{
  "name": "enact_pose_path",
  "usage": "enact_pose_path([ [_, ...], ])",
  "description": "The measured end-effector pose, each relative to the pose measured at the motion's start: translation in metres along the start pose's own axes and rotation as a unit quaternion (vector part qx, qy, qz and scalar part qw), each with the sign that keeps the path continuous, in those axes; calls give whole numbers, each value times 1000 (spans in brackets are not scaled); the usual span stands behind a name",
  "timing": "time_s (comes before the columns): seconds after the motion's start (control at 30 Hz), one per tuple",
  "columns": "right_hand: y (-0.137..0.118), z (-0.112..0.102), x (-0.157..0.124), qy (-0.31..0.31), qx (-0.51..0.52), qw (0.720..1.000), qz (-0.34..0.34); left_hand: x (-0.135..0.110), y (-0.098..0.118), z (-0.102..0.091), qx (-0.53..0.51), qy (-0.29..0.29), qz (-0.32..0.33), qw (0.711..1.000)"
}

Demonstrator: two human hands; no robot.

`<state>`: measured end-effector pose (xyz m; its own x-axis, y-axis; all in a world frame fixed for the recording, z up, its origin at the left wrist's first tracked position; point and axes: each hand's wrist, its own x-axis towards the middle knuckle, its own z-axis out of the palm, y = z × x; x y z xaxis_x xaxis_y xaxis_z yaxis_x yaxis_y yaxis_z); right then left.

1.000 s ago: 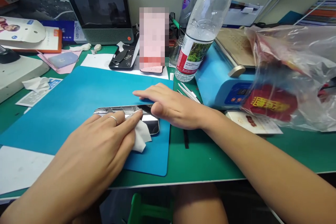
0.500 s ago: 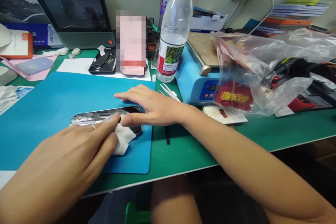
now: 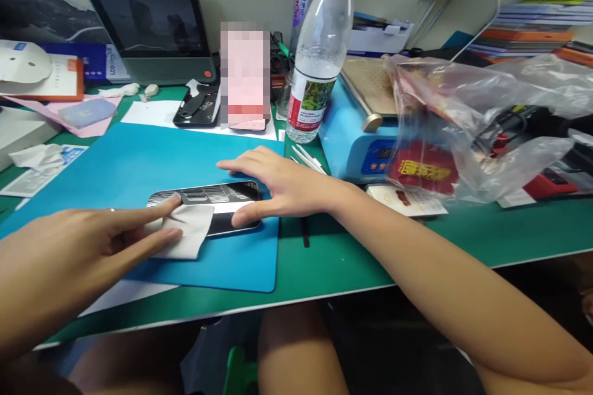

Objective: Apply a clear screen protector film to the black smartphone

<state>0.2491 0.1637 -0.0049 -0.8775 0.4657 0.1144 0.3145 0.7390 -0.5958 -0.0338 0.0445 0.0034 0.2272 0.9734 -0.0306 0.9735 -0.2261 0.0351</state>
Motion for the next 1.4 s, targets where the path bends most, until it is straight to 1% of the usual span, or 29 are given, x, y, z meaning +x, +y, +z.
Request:
enact_pose_path([
  [0.07,1,-1,0,1,-4,1000,9,-1,-15,-4,-9,-24,-22,999],
  [0.17,3,-1,1,1,-9,1000,15,-5,-29,-9,-34,-55,-82,995],
  [0.23,4,-2,1,0,-13,1000,16,-6,-32,-9,-48,-57,-110,991],
  [0.37,5,-3,3,7,-13,1000,23,-6,-28,-9,-57,-30,-109,992],
  [0.5,5,-4,3,3,-16,1000,21,1,-13,-11,-67,-24,-102,992],
  [0.57,5,-5,3,2,-16,1000,18,4,-1,-11,-56,11,-71,996],
  [0.63,3,-5,3,3,-14,1000,21,6,13,-9,-36,65,-42,996],
  [0.7,2,-5,3,6,-9,1000,23,9,28,-7,-34,100,-28,994],
  [0.77,1,-4,3,10,-2,1000,20,13,44,-4,-47,101,-8,994],
  [0.87,1,-3,3,12,10,1000,11,17,68,3,-47,101,41,993],
  [0.93,1,-2,2,12,17,1000,8,18,83,9,-36,124,62,990],
  [1.03,0,-2,2,11,25,1000,8,16,101,18,-26,146,73,986],
  [1.1,0,-2,1,10,28,1000,9,14,108,23,-25,148,78,986],
  [1.2,0,-3,0,10,30,999,12,10,112,27,-33,144,90,985],
  [1.3,2,-2,-1,14,33,999,18,6,109,26,-41,126,105,986],
  [1.4,3,-2,-1,9,33,999,30,2,99,25,-40,116,100,987],
])
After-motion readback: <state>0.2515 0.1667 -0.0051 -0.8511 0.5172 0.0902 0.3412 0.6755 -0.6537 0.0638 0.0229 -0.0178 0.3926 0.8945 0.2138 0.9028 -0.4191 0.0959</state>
